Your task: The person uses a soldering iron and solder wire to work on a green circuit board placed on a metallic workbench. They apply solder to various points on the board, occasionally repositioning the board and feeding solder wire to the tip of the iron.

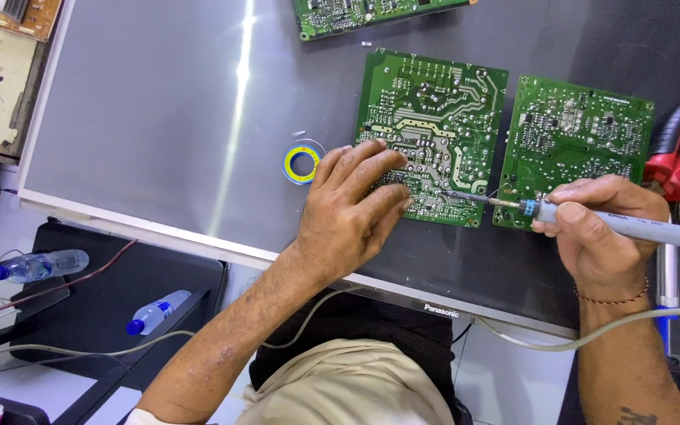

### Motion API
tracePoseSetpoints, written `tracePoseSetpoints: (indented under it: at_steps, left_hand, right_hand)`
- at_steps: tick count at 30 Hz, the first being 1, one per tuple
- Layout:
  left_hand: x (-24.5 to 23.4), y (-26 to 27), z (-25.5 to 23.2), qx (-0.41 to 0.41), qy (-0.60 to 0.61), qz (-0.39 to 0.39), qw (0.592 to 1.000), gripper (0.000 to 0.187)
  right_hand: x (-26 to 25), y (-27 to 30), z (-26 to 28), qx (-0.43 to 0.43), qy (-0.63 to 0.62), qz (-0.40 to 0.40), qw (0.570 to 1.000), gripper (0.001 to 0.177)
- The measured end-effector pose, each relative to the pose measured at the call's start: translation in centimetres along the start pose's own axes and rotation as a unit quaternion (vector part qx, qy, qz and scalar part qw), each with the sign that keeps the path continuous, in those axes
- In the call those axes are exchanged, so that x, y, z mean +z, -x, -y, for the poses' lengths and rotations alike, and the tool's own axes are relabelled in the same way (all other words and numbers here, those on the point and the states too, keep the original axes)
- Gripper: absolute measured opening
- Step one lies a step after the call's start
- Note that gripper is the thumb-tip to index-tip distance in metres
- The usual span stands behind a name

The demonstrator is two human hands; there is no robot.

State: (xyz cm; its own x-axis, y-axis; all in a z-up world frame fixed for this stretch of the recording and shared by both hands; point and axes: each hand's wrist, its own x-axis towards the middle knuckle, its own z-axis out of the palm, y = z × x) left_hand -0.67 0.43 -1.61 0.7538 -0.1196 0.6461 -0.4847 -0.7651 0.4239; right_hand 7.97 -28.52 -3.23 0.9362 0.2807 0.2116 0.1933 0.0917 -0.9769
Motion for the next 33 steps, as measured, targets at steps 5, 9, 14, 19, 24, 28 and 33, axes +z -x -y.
tracePoseSetpoints:
  at_steps: [5,9,14,19,24,28,33]
  left_hand:
    - [0.5,0.5,0.1,0.002,-0.008,0.057,0.998,0.006]
    - [1.4,0.3,0.1,-0.021,-0.03,0.07,0.997,0.006]
    - [2.4,-1.1,0.8,-0.027,-0.049,0.079,0.995,0.007]
    - [3.8,-2.3,2.0,-0.042,-0.08,0.082,0.993,0.006]
    - [3.3,-2.6,2.1,-0.045,-0.08,0.078,0.993,0.008]
    - [2.0,-2.6,1.9,-0.039,-0.066,0.044,0.996,0.009]
    - [-0.3,-4.8,2.1,-0.059,0.045,-0.012,0.997,0.015]
  right_hand:
    - [-0.1,-0.1,0.2,-0.013,-0.008,0.013,1.0,0.015]
    - [-0.3,-0.1,0.4,0.005,-0.046,-0.003,0.999,0.014]
    - [0.1,-0.2,1.1,0.009,-0.059,-0.007,0.998,0.014]
    - [-0.2,-0.3,1.0,-0.002,-0.096,-0.018,0.995,0.014]
    - [-0.9,-0.2,0.4,0.008,-0.099,-0.068,0.993,0.011]
    - [-0.9,-1.1,1.6,-0.006,-0.071,-0.03,0.997,0.012]
    - [-1.7,-3.5,1.8,-0.016,-0.051,-0.071,0.996,0.014]
